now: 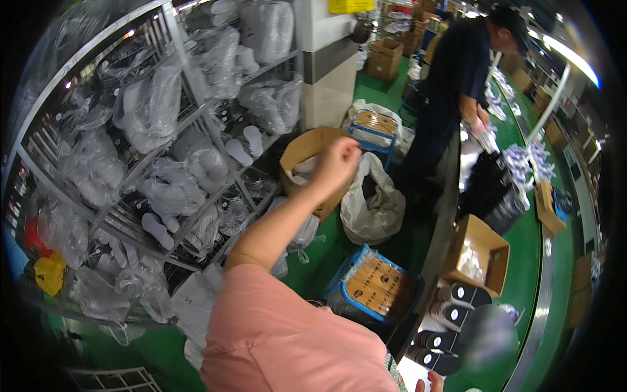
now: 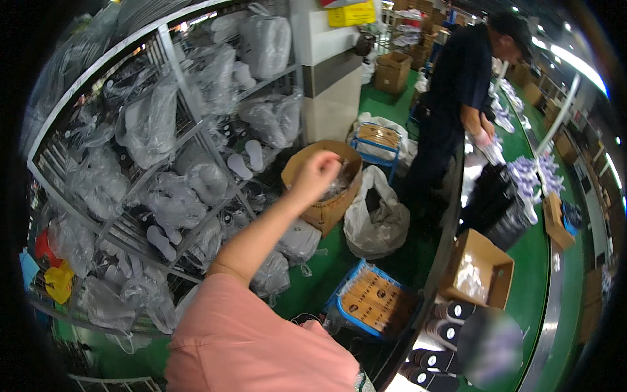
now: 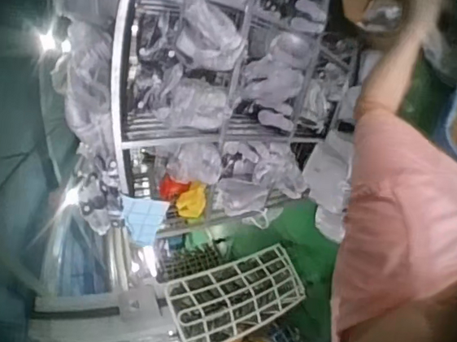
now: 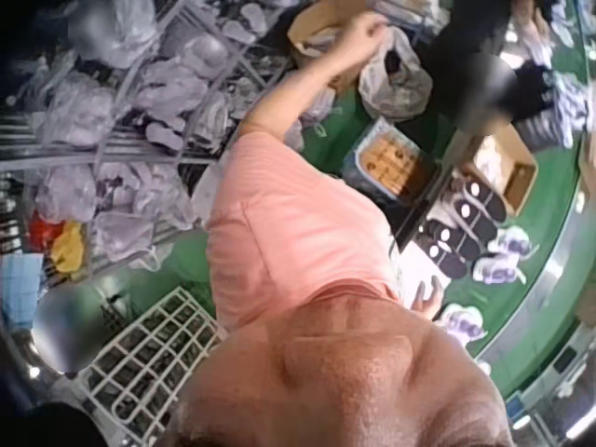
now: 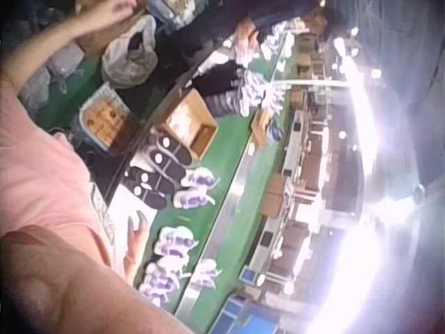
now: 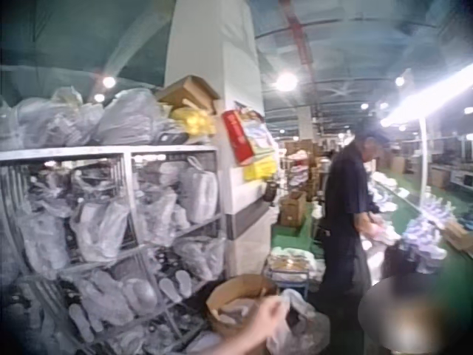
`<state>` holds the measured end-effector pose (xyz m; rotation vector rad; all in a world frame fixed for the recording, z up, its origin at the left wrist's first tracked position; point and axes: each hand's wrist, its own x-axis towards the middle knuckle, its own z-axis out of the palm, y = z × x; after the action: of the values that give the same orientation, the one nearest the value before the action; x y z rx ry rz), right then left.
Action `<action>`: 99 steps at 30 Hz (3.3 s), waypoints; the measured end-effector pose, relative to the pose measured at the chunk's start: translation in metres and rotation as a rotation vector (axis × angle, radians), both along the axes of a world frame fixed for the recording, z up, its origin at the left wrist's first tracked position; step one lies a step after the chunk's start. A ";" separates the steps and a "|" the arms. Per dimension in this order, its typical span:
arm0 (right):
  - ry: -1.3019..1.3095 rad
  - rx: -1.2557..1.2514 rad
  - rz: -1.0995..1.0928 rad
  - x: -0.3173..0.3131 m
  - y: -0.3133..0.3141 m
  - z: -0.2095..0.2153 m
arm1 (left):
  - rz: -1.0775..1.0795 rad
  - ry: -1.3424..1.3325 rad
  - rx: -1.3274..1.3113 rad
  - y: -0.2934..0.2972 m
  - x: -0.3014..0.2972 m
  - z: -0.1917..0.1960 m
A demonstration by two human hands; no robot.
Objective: The person places white insoles into a series of purple and white shoes on a conveyor belt. The person picks up stacks of insoles from a shelf, brings them to the conveyor, and inserts them into each shoe one by one.
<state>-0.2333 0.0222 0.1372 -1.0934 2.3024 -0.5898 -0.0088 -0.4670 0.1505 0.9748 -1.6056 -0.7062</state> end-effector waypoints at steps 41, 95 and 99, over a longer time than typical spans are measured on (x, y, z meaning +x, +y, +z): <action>-0.025 -0.768 1.124 0.265 -0.709 0.040 | 1.083 -1.660 0.044 -0.306 0.352 0.288; 1.066 -0.275 -1.479 0.160 0.267 -0.001 | -1.701 0.085 0.447 0.306 -0.170 0.133; 0.613 0.474 -1.333 0.183 0.315 -0.081 | -1.490 0.170 -0.343 0.407 -0.200 0.119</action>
<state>-0.0500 0.3373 0.0562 0.7286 3.2485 -0.0620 -0.2092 -0.0599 0.2698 -0.7071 -2.0304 -1.3321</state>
